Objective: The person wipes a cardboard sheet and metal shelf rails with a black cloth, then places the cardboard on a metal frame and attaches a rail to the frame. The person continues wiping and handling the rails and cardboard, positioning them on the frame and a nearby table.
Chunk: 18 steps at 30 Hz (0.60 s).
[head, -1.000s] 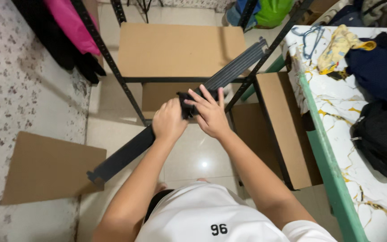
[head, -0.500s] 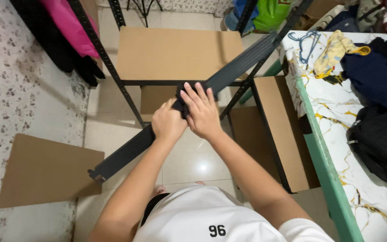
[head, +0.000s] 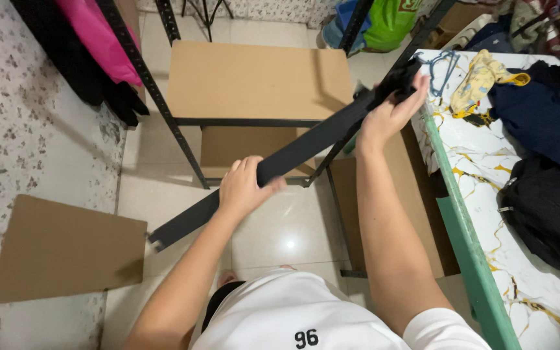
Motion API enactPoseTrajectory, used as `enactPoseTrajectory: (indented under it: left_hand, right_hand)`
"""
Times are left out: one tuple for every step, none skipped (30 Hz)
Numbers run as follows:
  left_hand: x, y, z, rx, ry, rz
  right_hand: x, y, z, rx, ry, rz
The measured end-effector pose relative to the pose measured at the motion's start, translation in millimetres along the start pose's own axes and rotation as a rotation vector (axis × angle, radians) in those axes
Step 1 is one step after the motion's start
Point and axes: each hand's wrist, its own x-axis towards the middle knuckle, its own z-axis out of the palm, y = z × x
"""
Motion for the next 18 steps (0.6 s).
enactPoseTrajectory:
  left_hand:
    - [6,-3,2,-0.04,-0.041,-0.062]
    - [12,-5,5,-0.067,-0.016,-0.03]
    - [18,-9,7,-0.094,0.011,0.001]
    - [22,-13,10,-0.121,0.038,0.032]
    - [26,-17,13,-0.159,0.064,-0.031]
    - [29,-21,17,-0.198,0.089,-0.094]
    - [32,-26,19,-0.236,0.116,-0.156]
    - [35,-32,21,-0.299,0.155,-0.165]
    - [37,-38,24,-0.363,0.189,-0.173]
    - [38,-45,27,-0.426,0.224,-0.18]
    - [39,-51,30,-0.472,0.177,-0.251]
    - [41,-57,32,-0.519,0.13,-0.323]
    - [43,-61,34,-0.564,0.083,-0.393]
    - [46,-64,35,-0.502,0.078,-0.354]
    - [47,-66,37,-0.44,0.072,-0.316]
    - [47,-66,39,-0.378,0.066,-0.279]
    - [45,-65,41,-0.494,0.09,-0.252]
    - [43,-62,42,-0.61,0.114,-0.223]
  right_hand:
    - [1,-10,5,0.27,-0.003,0.048]
    - [1,-20,8,0.017,0.0,-0.148]
    - [2,-30,10,-0.232,-0.007,-0.342]
    - [3,-38,12,-0.481,-0.024,-0.534]
    - [3,-46,13,-0.228,-0.092,-0.424]
    - [2,-52,14,0.024,-0.16,-0.309]
    - [-2,-58,16,0.187,-0.196,-0.152]
    - [-7,-63,18,0.352,-0.205,0.009]
    - [-17,-66,22,0.424,-0.18,0.211]
    - [-28,-68,25,0.494,-0.155,0.414]
    - [-41,-70,30,0.498,-0.165,0.463]
    - [-53,-71,35,0.501,-0.174,0.512]
    - [-68,-73,42,0.399,-0.281,0.5]
    - [-83,-74,49,0.297,-0.387,0.486]
    - [-99,-75,55,0.166,-0.518,0.307]
    - [-115,-76,60,0.034,-0.643,0.125]
    - [-130,-78,66,0.052,-0.725,0.153]
    - [-145,-81,72,0.07,-0.807,0.181]
